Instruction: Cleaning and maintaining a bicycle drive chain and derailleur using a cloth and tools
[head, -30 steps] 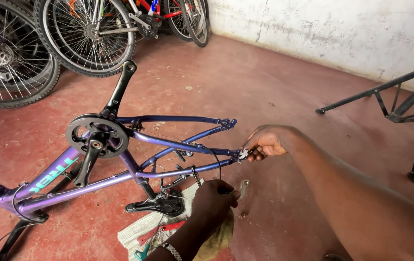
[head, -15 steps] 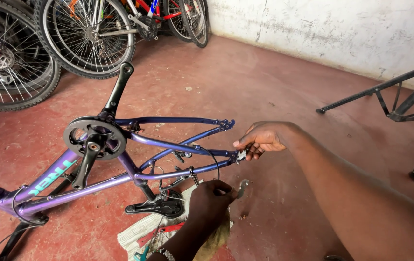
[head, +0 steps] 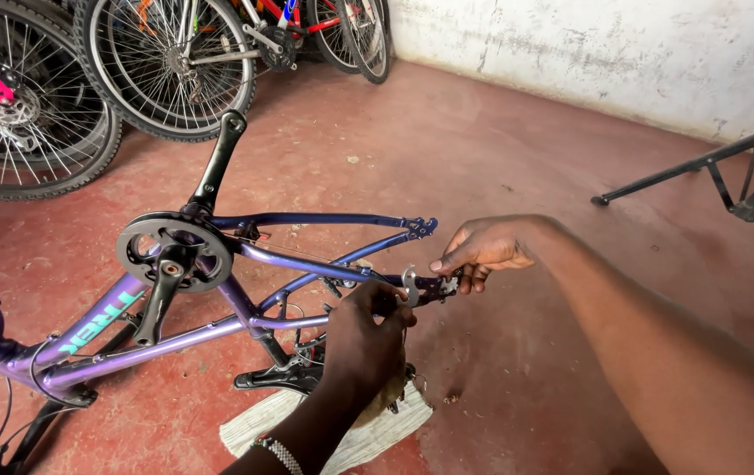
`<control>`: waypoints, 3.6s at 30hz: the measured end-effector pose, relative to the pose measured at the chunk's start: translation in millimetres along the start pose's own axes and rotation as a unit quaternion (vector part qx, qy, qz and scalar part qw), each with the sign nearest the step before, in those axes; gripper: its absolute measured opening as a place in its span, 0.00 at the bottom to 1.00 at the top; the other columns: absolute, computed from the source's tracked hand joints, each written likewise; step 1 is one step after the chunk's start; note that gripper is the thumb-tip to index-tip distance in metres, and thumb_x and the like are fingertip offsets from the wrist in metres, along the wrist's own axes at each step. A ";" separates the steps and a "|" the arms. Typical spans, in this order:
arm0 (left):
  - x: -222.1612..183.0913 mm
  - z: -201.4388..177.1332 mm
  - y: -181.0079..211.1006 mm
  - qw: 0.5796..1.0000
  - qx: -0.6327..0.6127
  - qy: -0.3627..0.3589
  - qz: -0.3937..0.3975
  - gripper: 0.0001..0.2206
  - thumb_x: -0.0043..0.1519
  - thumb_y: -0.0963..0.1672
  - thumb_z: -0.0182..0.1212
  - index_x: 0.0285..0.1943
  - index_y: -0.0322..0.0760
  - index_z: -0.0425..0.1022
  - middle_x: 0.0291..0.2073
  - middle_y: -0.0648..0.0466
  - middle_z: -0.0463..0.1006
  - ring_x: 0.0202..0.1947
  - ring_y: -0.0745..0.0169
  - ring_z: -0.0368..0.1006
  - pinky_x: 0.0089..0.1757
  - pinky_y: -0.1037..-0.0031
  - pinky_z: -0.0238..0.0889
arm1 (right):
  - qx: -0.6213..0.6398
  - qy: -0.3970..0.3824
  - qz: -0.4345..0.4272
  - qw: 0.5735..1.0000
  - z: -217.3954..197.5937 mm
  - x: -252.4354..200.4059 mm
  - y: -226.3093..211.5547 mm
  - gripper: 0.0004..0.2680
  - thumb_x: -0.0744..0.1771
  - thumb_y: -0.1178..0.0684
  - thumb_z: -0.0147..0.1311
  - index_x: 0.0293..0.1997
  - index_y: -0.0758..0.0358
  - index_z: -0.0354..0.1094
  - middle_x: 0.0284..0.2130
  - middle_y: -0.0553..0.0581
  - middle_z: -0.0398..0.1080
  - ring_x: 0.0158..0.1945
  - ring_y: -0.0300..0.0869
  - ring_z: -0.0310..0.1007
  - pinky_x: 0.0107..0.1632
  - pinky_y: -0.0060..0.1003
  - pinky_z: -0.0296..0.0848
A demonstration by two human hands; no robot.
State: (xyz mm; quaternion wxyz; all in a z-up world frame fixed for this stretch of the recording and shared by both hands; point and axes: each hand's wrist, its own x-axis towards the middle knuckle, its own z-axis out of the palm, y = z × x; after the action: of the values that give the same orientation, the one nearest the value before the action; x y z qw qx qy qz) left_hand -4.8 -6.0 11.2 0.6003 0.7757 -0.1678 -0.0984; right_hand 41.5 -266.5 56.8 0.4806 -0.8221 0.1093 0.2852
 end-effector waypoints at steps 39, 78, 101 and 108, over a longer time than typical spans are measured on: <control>18.4 -14.3 38.9 0.985 0.150 -0.065 0.057 0.12 0.54 0.42 0.72 0.47 0.49 0.83 0.44 0.58 0.86 0.55 0.58 0.79 0.55 0.61 0.71 | -0.320 0.259 -0.114 0.904 41.3 -88.4 -0.4 0.02 0.63 0.48 0.66 0.30 0.46 0.79 0.23 0.42 0.82 0.31 0.32 0.81 0.38 0.27 0.75; 82.6 18.8 -12.6 0.967 0.102 -0.234 0.023 0.25 0.54 0.38 0.57 0.62 0.51 0.75 0.49 0.52 0.83 0.59 0.45 0.75 0.55 0.61 0.68 | -0.288 0.298 -0.128 0.901 67.4 -63.3 -8.7 0.02 0.62 0.54 0.60 0.28 0.52 0.77 0.25 0.48 0.82 0.28 0.39 0.79 0.35 0.36 0.75; 76.5 13.2 -2.6 0.969 0.098 -0.229 0.007 0.24 0.53 0.39 0.61 0.61 0.49 0.76 0.51 0.47 0.82 0.61 0.40 0.73 0.57 0.56 0.66 | -0.187 0.321 -0.139 0.918 60.6 -46.8 20.1 0.03 0.61 0.56 0.62 0.34 0.58 0.77 0.24 0.53 0.82 0.24 0.38 0.76 0.29 0.30 0.73; 79.6 18.2 -10.1 0.969 0.113 -0.222 0.006 0.23 0.54 0.39 0.60 0.60 0.52 0.77 0.50 0.50 0.82 0.60 0.43 0.74 0.56 0.57 0.68 | -0.216 0.340 -0.144 0.904 68.0 -47.8 13.5 0.04 0.61 0.56 0.63 0.35 0.60 0.76 0.25 0.55 0.81 0.23 0.40 0.75 0.27 0.34 0.72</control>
State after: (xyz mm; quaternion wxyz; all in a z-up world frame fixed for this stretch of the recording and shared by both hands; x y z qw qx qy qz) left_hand 63.7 -50.2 0.7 0.4574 0.7963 -0.3115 -0.2444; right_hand -28.2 -220.1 48.9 0.2606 -0.9596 0.0817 -0.0673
